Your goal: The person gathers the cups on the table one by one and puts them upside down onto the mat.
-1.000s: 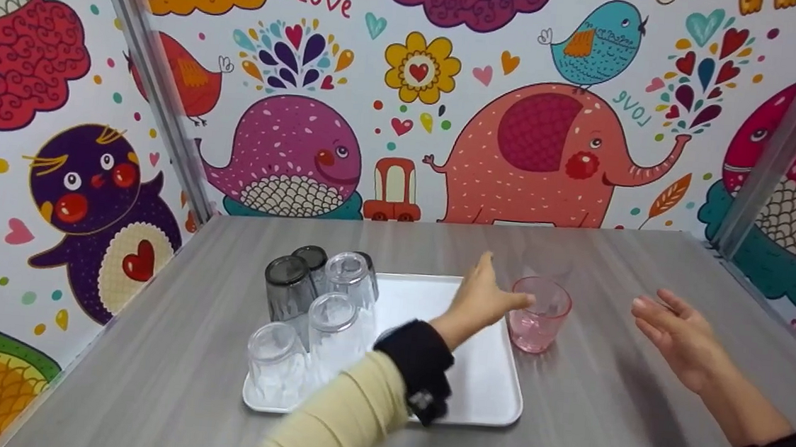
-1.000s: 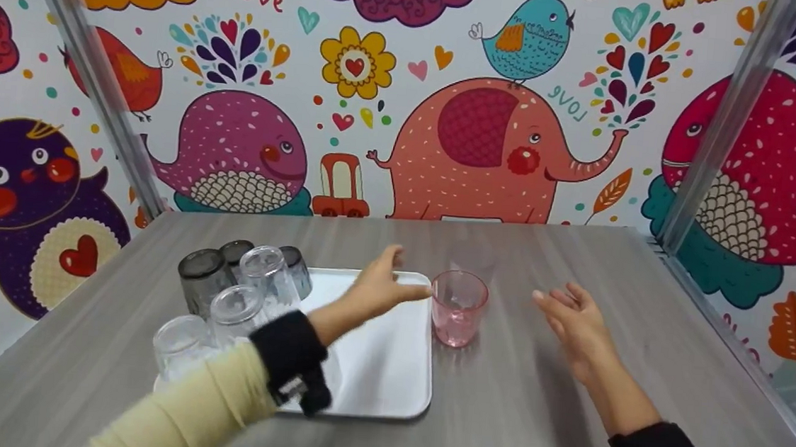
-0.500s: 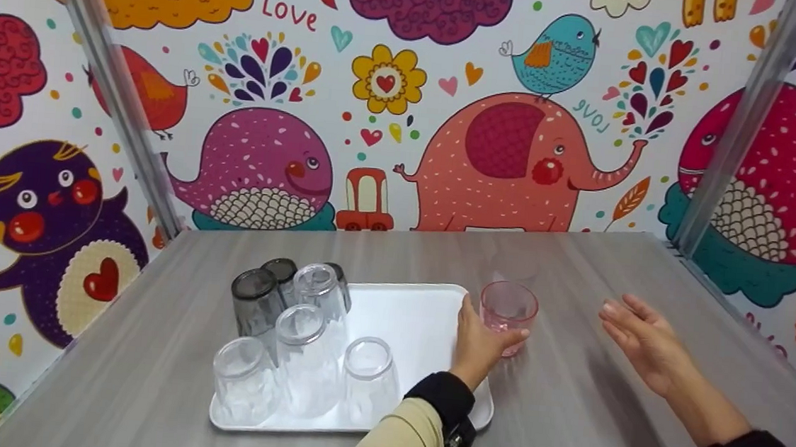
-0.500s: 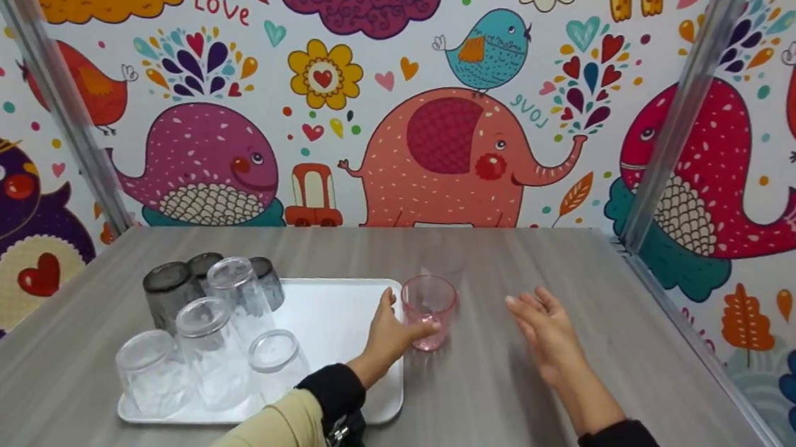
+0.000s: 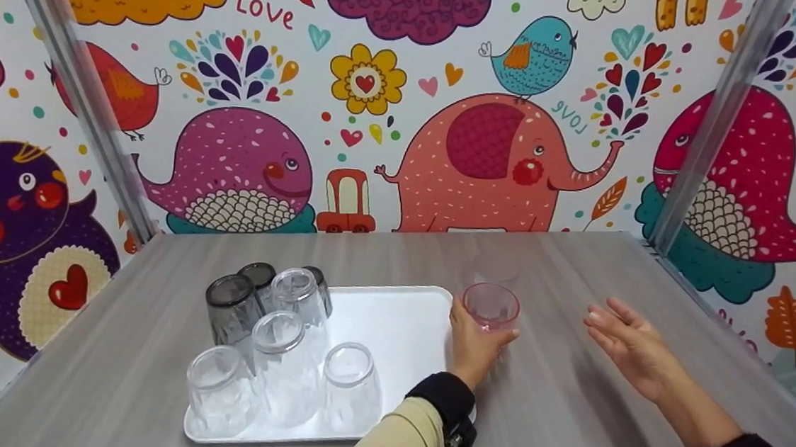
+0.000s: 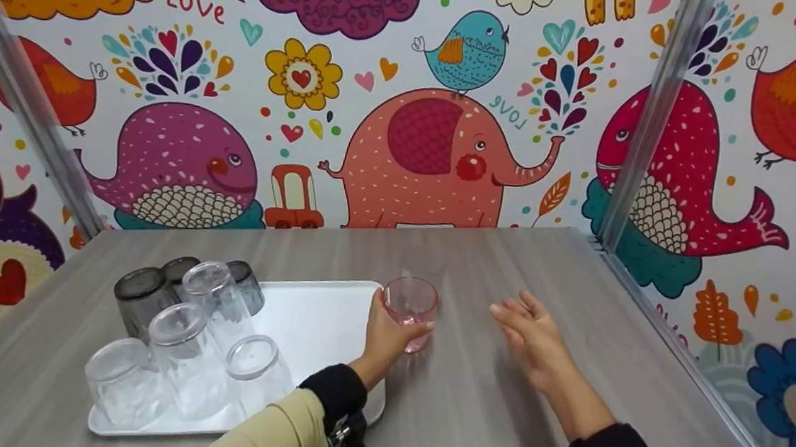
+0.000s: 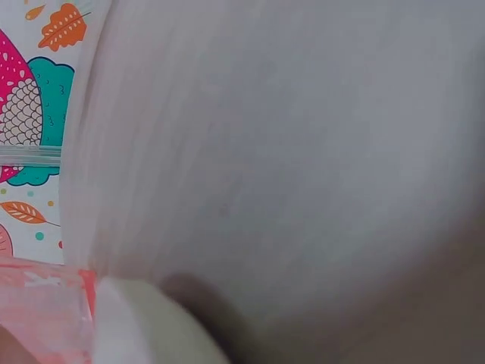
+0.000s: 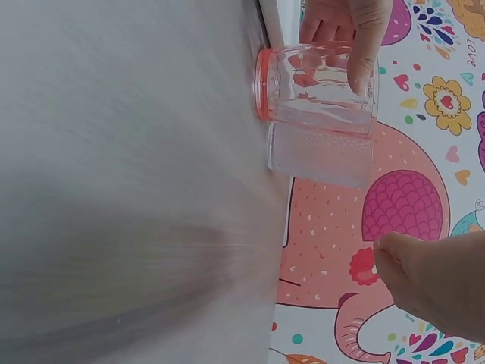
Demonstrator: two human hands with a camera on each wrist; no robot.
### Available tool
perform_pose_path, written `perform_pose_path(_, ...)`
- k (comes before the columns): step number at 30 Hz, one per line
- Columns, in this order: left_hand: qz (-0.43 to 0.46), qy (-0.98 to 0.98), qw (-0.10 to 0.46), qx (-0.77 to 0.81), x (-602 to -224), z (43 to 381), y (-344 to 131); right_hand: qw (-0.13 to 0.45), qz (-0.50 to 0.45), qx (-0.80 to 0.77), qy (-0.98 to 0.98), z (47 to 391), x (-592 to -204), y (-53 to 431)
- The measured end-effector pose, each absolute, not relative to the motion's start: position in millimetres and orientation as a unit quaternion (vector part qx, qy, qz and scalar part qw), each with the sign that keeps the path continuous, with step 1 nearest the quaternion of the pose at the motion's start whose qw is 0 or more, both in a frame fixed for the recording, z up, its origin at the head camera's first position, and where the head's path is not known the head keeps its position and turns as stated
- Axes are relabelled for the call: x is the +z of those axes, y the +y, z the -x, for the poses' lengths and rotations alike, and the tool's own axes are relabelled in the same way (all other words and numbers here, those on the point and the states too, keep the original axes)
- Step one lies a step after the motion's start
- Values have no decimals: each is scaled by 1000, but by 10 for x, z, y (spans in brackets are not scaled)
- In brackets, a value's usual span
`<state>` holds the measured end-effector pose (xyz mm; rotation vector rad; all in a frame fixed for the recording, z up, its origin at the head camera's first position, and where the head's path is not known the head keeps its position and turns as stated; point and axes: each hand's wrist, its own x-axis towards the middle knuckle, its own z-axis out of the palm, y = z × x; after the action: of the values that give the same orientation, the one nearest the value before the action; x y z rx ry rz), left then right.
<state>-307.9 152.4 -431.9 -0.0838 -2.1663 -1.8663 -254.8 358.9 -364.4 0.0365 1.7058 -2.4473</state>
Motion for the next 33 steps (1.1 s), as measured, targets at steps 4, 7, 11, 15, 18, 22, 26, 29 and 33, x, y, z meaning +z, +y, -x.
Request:
perform_pose_path(4,33,-759,171,-627,-4340,3104,1543,77,-6,-819,569,2520,-3642,3622)
perform_pose_path(7,42,-765,182,-617,-4351,3109,1521,75,-5,-820,568,2515,-3633,3617)
perform_pose_path(11,34,-758,170,-629,-4325,3093,1499,79,-10,-819,568,2515,-3619,3598)
perform_pose_path(15,10,-742,151,-654,-4245,3052,1479,81,-12,-818,569,2505,-3612,3596)
perform_pose_path(18,-2,-726,150,-671,-4126,3021,1443,82,-6,-825,558,2499,-3611,3606)
perform_pose_path(22,-17,-677,147,-721,-3909,2959,1347,89,-4,-843,531,2496,-3606,3606)
perform_pose_path(26,-35,-576,127,-807,-3722,2870,1233,89,-4,-834,544,2519,-3586,3573)
perform_pose_path(29,-47,-503,115,-855,-3634,2799,1156,84,-1,-813,576,2540,-3547,3506)
perform_pose_path(33,-69,-432,75,-896,-3564,2710,1066,68,22,-731,679,2534,-3457,3316)
